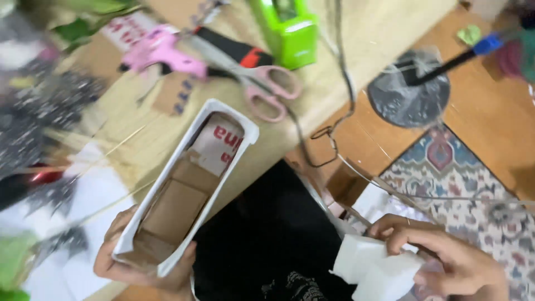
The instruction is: The person places a white foam block into a cardboard box, then uses a utility knife to cut a second foam block into smaller pieces. The cut pieces are placed into the box alongside the first block.
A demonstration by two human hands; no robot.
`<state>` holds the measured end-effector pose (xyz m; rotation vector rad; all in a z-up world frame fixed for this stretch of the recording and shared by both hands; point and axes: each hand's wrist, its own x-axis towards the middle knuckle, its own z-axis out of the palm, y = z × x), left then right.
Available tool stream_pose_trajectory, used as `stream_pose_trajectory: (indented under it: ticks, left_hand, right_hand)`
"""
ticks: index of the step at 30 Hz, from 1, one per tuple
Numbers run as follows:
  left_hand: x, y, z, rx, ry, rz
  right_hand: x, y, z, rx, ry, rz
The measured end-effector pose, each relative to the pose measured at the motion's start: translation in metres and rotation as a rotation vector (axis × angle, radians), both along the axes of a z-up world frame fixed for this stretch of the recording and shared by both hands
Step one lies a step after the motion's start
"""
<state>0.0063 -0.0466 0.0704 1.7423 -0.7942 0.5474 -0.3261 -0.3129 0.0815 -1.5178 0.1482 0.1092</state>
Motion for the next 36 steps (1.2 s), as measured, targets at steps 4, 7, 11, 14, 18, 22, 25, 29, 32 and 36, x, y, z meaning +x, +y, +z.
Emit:
stream_pose_trajectory:
  ticks: [4,7,11,14,18,22,25,29,32,36]
  left_hand:
    - [0.019,0.056,0.032,0.001,-0.193,0.219]
    - [0.025,0.105,0.030,-0.118,-0.131,0.354]
    - [0.031,0.159,0.002,-0.317,0.110,0.119]
    - [0.038,0.170,0.008,-0.159,0.275,0.037]
    - [0.055,0.159,0.025,0.160,0.452,-0.086]
    - [0.069,0.147,0.022,0.255,0.479,-0.251]
    - [0.073,0.147,0.012,0.290,0.496,-0.239]
    - [0.079,0.149,0.012,0.303,0.547,-0.242]
    - [0.078,0.149,0.013,0.302,0.563,-0.250]
    - [0.079,0.151,0.013,0.257,0.554,-0.294]
  right_hand:
    - [0.095,0.032,-0.002,-0.034,-0.219,-0.566]
    - [0.212,0.034,0.015,-0.075,-0.238,-0.474]
    - [0.311,0.052,0.048,-0.237,-0.051,-0.269]
    - [0.339,0.061,0.071,-0.432,-0.046,-0.276]
    - [0.347,0.073,0.097,-0.479,-0.291,0.082]
    - [0.371,0.130,0.119,-0.889,-0.069,0.437]
    - [0.385,0.149,0.114,-0.945,0.078,0.467]
    - [0.384,0.149,0.101,-0.891,-0.112,0.554]
    - [0.376,0.153,0.094,-0.969,-0.058,0.486]
    - [0.361,0.169,0.091,-1.086,-0.109,0.312]
